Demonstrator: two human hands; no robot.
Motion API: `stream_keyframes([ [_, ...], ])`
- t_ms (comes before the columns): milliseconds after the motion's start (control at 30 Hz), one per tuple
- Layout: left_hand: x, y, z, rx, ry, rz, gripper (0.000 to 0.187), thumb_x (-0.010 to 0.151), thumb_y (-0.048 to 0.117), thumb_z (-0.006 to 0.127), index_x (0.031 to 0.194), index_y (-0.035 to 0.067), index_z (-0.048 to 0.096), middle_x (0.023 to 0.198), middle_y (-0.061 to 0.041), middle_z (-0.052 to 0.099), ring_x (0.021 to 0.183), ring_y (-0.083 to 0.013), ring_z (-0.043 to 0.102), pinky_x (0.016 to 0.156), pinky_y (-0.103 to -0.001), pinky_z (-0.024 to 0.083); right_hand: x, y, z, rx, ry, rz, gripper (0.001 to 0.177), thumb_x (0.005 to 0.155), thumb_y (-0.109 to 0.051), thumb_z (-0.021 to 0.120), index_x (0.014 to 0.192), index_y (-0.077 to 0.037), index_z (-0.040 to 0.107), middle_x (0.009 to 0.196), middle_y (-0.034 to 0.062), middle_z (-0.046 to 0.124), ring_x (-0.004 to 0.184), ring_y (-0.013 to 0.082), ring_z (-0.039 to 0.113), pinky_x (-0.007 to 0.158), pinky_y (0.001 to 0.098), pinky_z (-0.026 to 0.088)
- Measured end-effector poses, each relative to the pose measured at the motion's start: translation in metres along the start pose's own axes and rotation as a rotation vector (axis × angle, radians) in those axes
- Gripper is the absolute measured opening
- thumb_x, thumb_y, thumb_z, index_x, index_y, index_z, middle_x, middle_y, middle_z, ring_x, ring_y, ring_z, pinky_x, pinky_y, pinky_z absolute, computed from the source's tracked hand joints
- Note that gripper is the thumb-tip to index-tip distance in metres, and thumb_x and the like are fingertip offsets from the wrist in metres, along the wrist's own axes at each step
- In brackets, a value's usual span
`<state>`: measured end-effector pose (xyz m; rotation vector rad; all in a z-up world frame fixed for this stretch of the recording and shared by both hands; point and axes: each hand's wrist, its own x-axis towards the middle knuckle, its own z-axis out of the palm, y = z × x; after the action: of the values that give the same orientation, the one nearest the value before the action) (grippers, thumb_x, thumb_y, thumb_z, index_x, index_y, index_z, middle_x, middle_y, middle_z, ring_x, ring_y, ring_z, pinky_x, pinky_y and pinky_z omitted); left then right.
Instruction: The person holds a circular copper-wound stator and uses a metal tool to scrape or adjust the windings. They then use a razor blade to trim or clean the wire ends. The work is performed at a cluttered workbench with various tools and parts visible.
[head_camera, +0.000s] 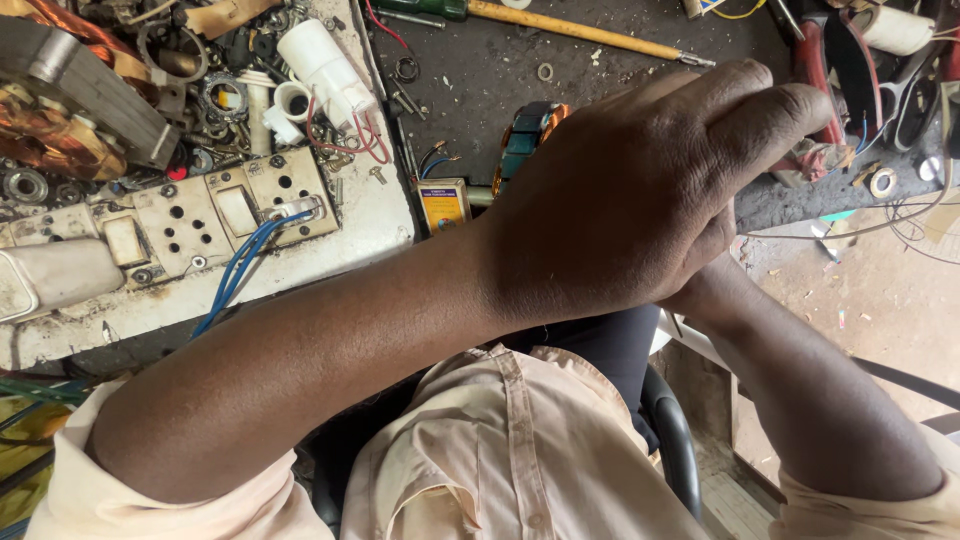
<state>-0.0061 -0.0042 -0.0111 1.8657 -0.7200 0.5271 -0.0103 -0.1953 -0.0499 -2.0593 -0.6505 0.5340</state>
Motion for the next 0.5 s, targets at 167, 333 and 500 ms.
stream_keyframes([
  [167, 0.004, 0.0, 0.001, -0.015, -0.014, -0.014, 0.059, 0.093, 0.011, 0.079, 0.144, 0.013, 0.048, 0.13, -0.009, 0.059, 0.117, -0.0247, 0.067, 0.101, -0.031, 0.059, -0.001, -0.001, -0.006, -0.052, 0.074, 0.03, 0.051, 0.096, -0.014, 0.07, 0.145, -0.008, 0.055, 0.146, 0.0116, 0.06, 0.139, 0.0216, 0.058, 0.114, 0.0386, 0.049],
  [333, 0.005, 0.003, -0.005, -0.021, 0.007, 0.001, 0.062, 0.087, 0.016, 0.081, 0.139, 0.011, 0.048, 0.124, -0.01, 0.06, 0.112, -0.0267, 0.067, 0.098, -0.035, 0.057, -0.012, -0.015, -0.012, -0.285, 0.16, 0.086, 0.052, 0.08, -0.018, 0.08, 0.126, -0.003, 0.062, 0.124, 0.0175, 0.067, 0.116, 0.0336, 0.067, 0.094, 0.0428, 0.053],
  [500, 0.007, 0.001, -0.008, -0.051, -0.082, -0.036, 0.057, 0.092, 0.008, 0.077, 0.14, 0.012, 0.047, 0.115, -0.007, 0.061, 0.107, -0.0259, 0.068, 0.092, -0.038, 0.054, -0.031, -0.005, 0.006, -0.739, 0.35, -0.142, 0.04, 0.082, -0.016, 0.079, 0.118, -0.002, 0.07, 0.12, 0.0251, 0.068, 0.096, 0.0459, 0.069, 0.08, 0.0495, 0.056],
])
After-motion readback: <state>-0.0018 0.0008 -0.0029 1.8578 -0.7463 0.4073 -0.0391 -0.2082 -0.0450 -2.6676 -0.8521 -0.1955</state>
